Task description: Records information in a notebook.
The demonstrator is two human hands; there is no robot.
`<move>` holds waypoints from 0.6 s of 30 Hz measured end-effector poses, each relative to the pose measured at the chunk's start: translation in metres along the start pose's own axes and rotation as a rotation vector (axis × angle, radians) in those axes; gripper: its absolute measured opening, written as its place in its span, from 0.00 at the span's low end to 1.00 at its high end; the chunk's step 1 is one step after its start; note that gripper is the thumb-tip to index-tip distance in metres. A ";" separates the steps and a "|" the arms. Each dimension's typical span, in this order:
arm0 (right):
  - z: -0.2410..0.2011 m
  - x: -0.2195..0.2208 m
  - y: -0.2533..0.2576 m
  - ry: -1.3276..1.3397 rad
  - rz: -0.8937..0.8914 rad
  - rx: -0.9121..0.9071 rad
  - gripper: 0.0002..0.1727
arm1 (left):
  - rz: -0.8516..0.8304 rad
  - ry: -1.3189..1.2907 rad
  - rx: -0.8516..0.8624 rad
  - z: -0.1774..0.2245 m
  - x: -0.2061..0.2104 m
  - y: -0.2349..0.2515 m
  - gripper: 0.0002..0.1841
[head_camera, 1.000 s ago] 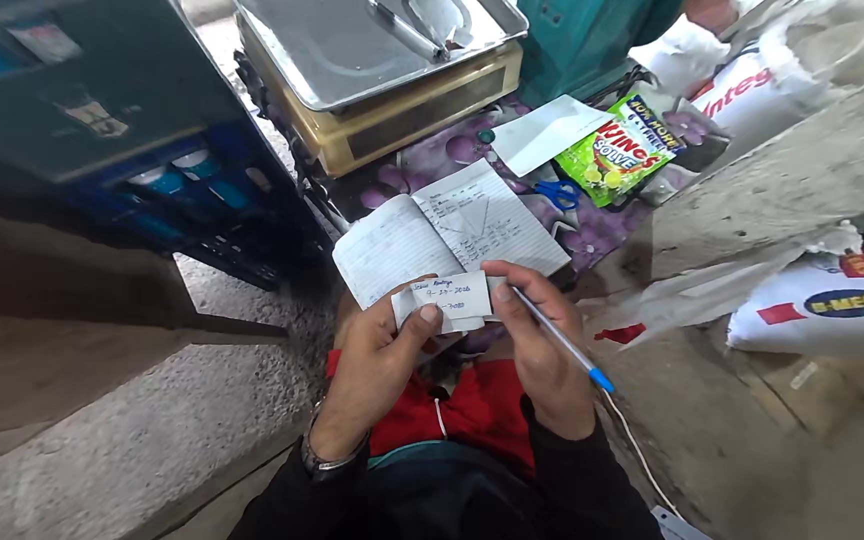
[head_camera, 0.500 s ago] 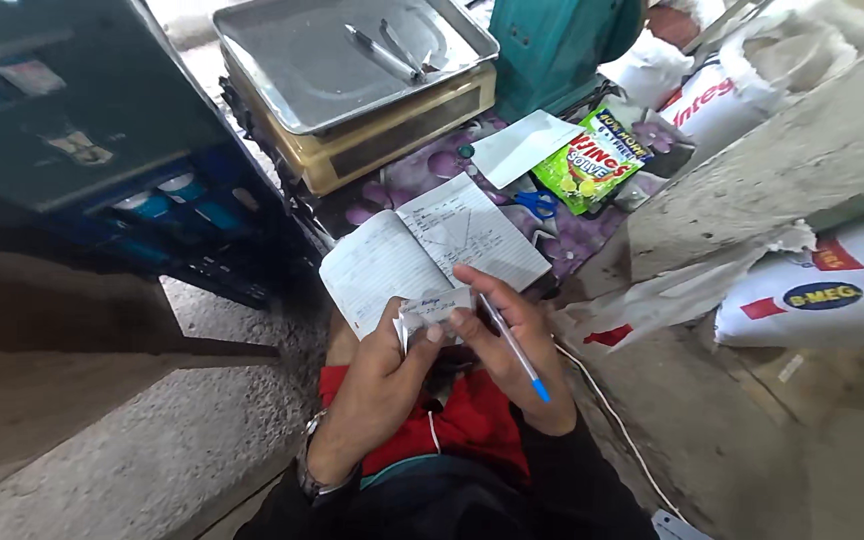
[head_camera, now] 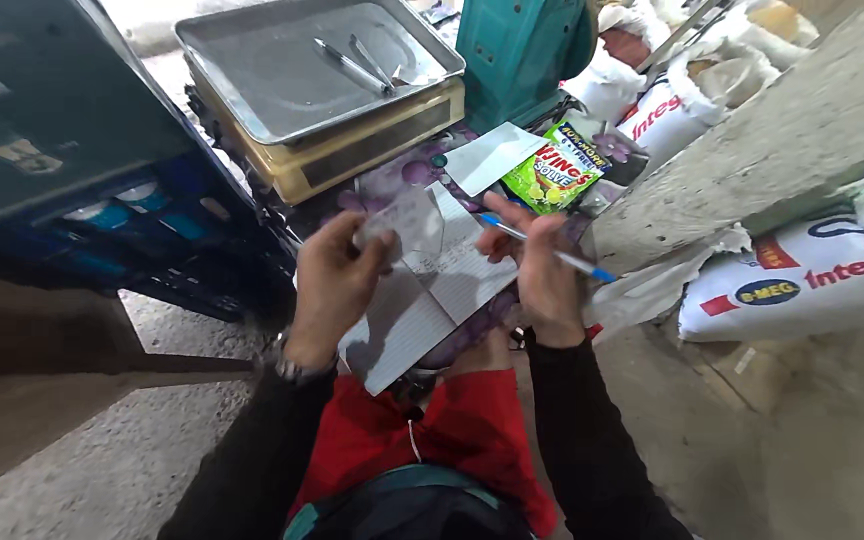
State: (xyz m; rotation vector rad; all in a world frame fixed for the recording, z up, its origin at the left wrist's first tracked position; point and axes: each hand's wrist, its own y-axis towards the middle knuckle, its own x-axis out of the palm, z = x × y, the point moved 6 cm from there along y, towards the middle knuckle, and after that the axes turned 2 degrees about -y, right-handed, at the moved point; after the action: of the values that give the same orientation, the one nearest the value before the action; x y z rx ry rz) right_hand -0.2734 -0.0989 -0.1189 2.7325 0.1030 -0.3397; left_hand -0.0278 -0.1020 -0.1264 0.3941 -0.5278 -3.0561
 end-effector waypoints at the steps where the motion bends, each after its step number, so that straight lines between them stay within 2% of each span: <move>1: 0.003 -0.006 0.002 0.013 0.051 0.040 0.43 | 0.022 0.041 0.020 -0.004 0.002 0.015 0.11; 2: 0.005 -0.009 0.004 0.017 0.088 0.065 0.41 | 0.039 0.083 0.035 -0.010 0.005 0.033 0.11; 4: 0.006 -0.007 0.007 0.021 0.115 0.056 0.29 | 0.023 0.134 0.060 -0.021 0.013 0.056 0.11; 6: 0.005 0.003 0.011 0.037 0.035 0.017 0.15 | -0.032 0.128 0.063 -0.036 0.021 0.063 0.11; 8: 0.011 0.013 0.012 0.085 -0.037 0.004 0.09 | -0.073 0.074 0.035 -0.047 0.024 0.063 0.10; 13: 0.037 0.026 0.009 0.076 -0.112 0.083 0.12 | -0.084 -0.003 0.018 -0.052 0.025 0.060 0.10; 18: 0.034 0.029 0.008 -0.007 -0.121 0.062 0.10 | -0.074 0.026 0.018 -0.055 0.024 0.059 0.10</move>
State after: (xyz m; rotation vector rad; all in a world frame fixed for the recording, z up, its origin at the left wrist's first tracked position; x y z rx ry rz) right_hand -0.2522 -0.1188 -0.1532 2.7923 0.2613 -0.3924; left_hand -0.0393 -0.1770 -0.1627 0.4639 -0.5517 -3.1145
